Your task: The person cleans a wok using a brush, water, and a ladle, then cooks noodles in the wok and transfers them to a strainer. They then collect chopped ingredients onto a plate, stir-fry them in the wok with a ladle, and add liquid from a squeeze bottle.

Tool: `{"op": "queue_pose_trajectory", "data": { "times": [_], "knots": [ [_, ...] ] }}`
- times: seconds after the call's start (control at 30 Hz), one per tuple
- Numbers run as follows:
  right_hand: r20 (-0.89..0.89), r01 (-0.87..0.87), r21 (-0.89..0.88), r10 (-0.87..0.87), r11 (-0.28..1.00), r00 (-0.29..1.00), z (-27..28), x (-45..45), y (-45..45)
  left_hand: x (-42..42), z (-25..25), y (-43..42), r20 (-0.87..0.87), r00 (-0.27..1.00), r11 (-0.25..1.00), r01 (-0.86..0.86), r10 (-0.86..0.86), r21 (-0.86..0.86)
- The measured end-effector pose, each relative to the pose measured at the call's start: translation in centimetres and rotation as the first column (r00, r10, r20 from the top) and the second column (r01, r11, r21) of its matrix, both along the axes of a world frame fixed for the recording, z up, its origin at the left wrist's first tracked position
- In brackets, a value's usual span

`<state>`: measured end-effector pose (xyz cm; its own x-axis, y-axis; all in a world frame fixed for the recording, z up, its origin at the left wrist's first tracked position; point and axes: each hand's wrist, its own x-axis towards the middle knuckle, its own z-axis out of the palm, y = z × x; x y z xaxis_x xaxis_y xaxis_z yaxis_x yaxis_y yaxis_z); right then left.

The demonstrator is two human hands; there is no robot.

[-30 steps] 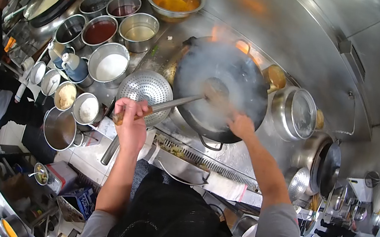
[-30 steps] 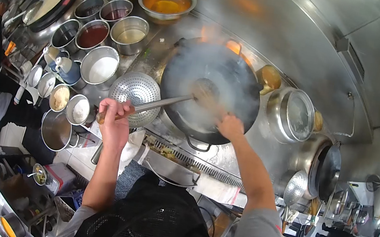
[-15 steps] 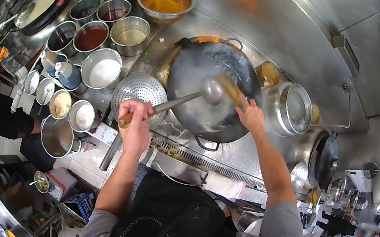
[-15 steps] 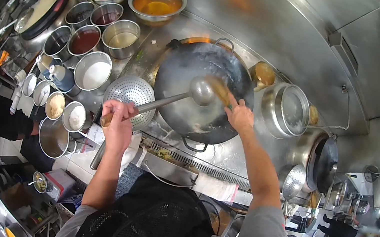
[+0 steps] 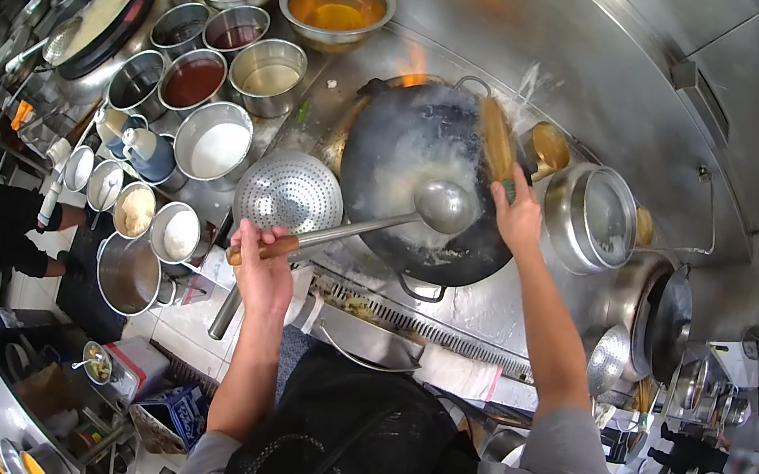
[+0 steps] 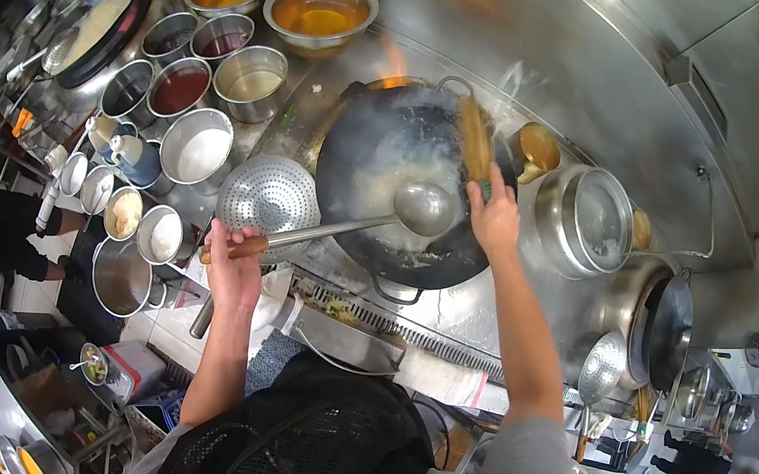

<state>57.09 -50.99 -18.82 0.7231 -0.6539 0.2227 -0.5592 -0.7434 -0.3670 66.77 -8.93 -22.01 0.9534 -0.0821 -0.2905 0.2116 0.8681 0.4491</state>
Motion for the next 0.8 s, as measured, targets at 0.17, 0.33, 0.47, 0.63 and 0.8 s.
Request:
{"op": "queue_pose_trajectory", "data": {
  "times": [0.17,0.33,0.47,0.63,0.8],
  "knots": [
    [-0.394,-0.468,0.098,0.466,0.878,0.792,-2.8,-3.9,-0.4,0.3,1.9,-1.0,0.099,0.995,0.998,0.009,-0.015,0.060],
    [-0.531,-0.283,-0.147,0.165,0.948,0.831,-0.7,-3.6,0.1,-1.2,3.2,-2.9,0.216,0.975,0.987,0.009,-0.044,0.162],
    [-0.255,-0.168,-0.050,0.150,0.984,0.955,-1.4,-3.6,4.2,-1.1,3.7,-3.6,0.265,0.963,0.983,0.000,-0.050,0.184],
    [-0.564,-0.319,-0.016,0.255,0.948,0.786,-4.6,-4.5,1.8,-0.9,4.3,-3.5,0.382,0.920,0.980,0.012,-0.088,0.198],
    [-0.519,0.005,0.337,0.181,0.942,0.835,-1.9,-3.1,4.1,-2.8,3.8,-3.9,0.718,0.585,0.896,0.036,-0.377,0.442]
  ]
}}
